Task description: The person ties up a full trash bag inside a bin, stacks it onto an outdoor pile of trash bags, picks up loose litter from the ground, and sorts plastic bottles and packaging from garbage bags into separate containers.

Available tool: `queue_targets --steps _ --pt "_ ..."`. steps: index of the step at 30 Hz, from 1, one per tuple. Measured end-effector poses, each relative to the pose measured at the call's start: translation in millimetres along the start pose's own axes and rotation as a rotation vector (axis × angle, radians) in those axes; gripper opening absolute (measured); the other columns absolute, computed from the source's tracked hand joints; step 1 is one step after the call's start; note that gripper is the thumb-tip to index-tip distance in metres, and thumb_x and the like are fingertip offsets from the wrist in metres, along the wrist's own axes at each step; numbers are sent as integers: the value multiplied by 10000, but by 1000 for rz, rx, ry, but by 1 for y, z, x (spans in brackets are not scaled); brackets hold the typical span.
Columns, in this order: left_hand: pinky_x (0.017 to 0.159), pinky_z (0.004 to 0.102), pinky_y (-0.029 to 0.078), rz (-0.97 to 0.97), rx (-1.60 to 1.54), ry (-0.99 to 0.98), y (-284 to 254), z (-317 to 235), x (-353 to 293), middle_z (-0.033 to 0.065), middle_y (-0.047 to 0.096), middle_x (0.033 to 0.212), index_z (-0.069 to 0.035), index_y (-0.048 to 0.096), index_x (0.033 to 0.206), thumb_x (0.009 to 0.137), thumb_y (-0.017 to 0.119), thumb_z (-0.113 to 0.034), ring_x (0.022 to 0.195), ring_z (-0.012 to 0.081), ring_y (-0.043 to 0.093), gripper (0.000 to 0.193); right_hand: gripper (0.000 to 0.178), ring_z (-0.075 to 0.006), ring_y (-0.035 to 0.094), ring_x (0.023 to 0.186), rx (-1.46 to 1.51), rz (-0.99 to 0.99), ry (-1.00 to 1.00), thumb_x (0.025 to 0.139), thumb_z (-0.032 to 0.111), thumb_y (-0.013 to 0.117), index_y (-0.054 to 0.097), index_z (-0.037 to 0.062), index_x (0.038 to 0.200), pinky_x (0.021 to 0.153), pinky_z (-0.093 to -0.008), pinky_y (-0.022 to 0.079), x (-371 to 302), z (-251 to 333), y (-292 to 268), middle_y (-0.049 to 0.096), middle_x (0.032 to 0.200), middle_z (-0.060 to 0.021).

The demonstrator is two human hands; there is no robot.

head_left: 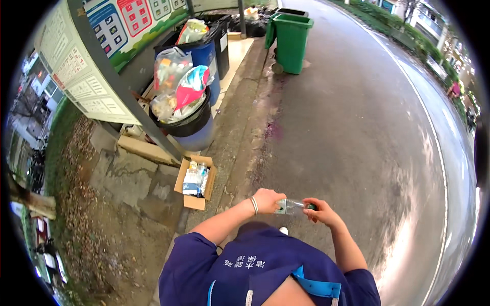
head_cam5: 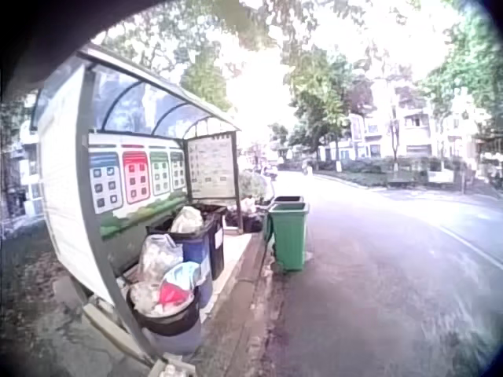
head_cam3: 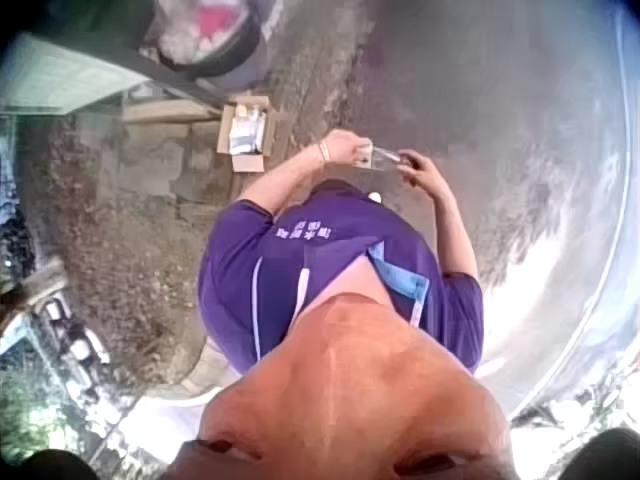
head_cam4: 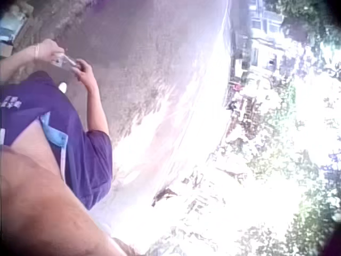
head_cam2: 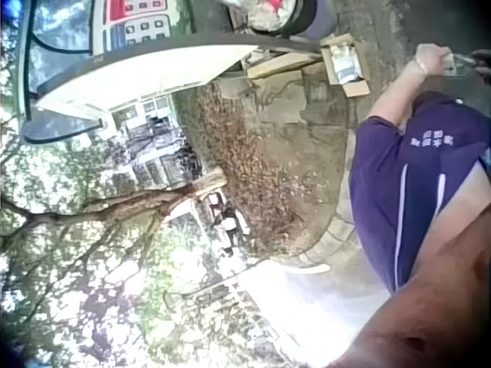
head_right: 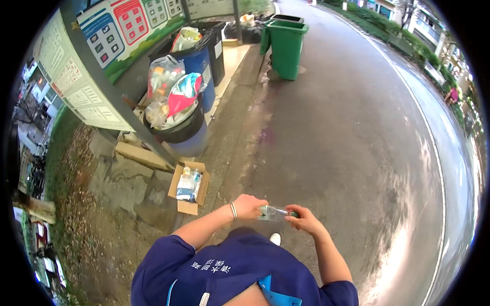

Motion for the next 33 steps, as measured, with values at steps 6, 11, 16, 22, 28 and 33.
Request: queue_targets --steps 6,11,16,22,28,33 --pt "738 437 501 -183 -192 -151 -20 62 27 122 670 904 -191 609 1115 793 657 -269 871 323 643 335 388 -61 530 595 -144 162 -101 885 197 690 581 75 1237 507 -222 426 103 35 -36 573 727 27" --pt "850 418 492 -758 -233 -89 -85 142 59 116 633 1036 -104 597 1129 743 741 -258 963 314 605 440 306 -63 533 587 -224 48 -166 893 168 678 626 65 1176 524 -226 440 213 68 -72 580 717 22" --pt "840 360 499 -898 -574 -393 -133 293 96 112 648 1017 -60 587 1151 772 744 -147 947 247 631 419 314 -74 546 592 -178 -134 -85 838 106 709 648 74 1145 545 -245 461 325 100 -137 589 731 -4" --pt "774 313 514 -1065 -616 -428 -290 418 138 80 670 968 -39 601 1124 798 724 -91 893 169 648 352 338 -64 547 593 -26 -208 -105 813 70 723 645 58 1142 497 -215 427 444 161 -189 589 734 22" --pt "835 355 483 -1311 -198 -441 -467 539 160 128 655 984 -21 605 1067 804 709 -131 928 269 636 304 337 -68 561 615 16 -125 -143 808 42 725 644 46 1135 501 -202 424 587 223 -209 590 809 27" --pt "932 403 440 -1422 166 -613 -595 682 168 180 617 1114 -11 574 1120 790 724 -241 1083 345 563 429 340 -68 565 661 11 -52 -303 826 7 695 627 34 1158 535 -218 453 730 318 -239 606 842 22"
Point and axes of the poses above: each hand's wrist, its own x-axis towards the middle knuckle, its own y-axis out of the palm, z = x × y, the point moved 5 cm from there along x, towards the middle knuckle
